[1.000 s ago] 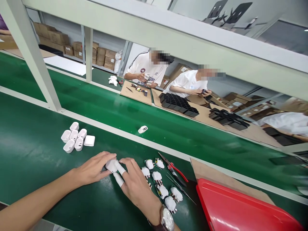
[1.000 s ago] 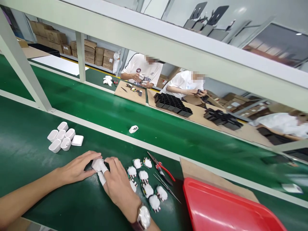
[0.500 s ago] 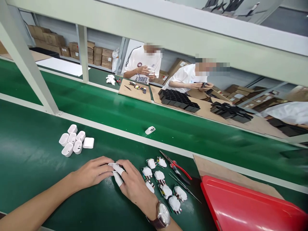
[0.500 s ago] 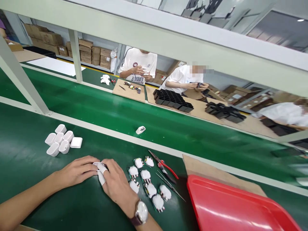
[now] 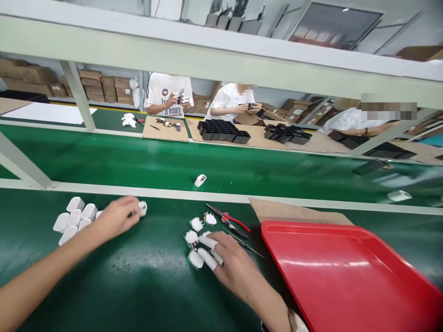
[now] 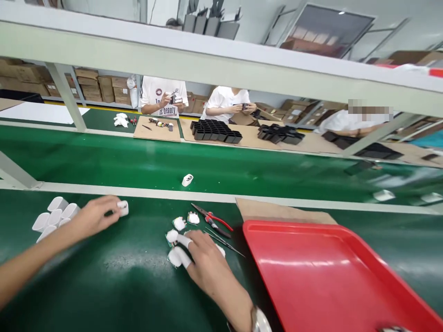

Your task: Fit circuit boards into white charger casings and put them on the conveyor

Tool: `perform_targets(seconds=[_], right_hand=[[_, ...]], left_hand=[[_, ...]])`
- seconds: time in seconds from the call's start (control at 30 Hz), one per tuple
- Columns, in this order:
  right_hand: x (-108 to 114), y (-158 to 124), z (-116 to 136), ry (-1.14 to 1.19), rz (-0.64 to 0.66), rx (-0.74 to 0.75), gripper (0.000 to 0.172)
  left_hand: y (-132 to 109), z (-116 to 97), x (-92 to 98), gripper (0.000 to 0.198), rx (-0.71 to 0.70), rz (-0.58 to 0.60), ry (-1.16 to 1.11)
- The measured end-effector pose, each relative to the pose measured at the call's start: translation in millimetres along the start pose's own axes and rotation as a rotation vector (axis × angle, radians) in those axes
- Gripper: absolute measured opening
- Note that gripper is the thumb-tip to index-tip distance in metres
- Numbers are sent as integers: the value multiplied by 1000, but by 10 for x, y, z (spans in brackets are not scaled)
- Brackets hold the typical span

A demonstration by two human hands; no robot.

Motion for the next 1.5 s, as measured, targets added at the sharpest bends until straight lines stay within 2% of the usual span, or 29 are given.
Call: perform_targets(seconds=[0.03,0.13,0.2,0.27,0.33,0.4,0.5,0.57,0.63,0.7,0.8,0.87,0.93,1.07,1.13,1.2,1.3,1.33,1.43,1.5], right_hand=[[-58,-89,17,-64,45,12,19],[-326,-341,76,-216,156,32,12],[-515,-459,119,-223,181,53,12],[-650,-499,186,-172,162,74,14],[-694,-451,283,-117,98,83,16],[-663,-333,388,-74,39,92,19],[-598,-103,504,9,86,147,20],[-599,36,539,30,161,160,14],[-633,144,556,9,216,137,9],[-667,214,572,-20,239,98,21],[-643,240,594,24,234,61,43],[-583,212,610,128,241,91,41],[-536,164,630,222,274,151,37],[-541,77,624,176,312,115,33],[-549,45,613,131,303,107,43],[-546,17,603,128,315,162,46],[-538,6,568,148,315,220,39],[-539,13,558,162,301,230,37],[-561,46,554,216,248,249,35],[-583,59,561,238,230,239,39]], left_hand=[[229,161,48,17,102,-9,53],[828,541,179,16,255,-58,155],[1045,668,245,17,299,-55,185],[1065,674,307,21,302,-25,195],[894,592,383,31,273,24,192],[579,490,481,48,240,90,181],[28,431,598,67,219,278,241],[-255,436,608,63,212,391,328],[-399,377,557,49,179,404,354],[-428,216,460,41,152,354,265],[-419,-121,233,40,180,297,-13],[-451,-303,41,36,194,274,-146],[-517,-390,-140,36,166,225,-145],[-667,-295,-315,41,120,35,23],[-737,-194,-309,39,150,-12,-11],[-802,-124,-284,46,182,9,-122],[-875,-118,-286,88,212,93,-273],[-887,-138,-308,93,217,121,-307],[-895,-214,-411,81,205,165,-374],[-893,-236,-460,72,215,133,-369]])
Point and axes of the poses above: each hand's wrist, its own y-axis towards the middle knuckle, its own x-axis out of the back of the hand, z = x × y, the point moved 3 cm from there along y, towards the middle knuckle, and after that the axes turned 3 degrees about -z, right-handed, at the moved point
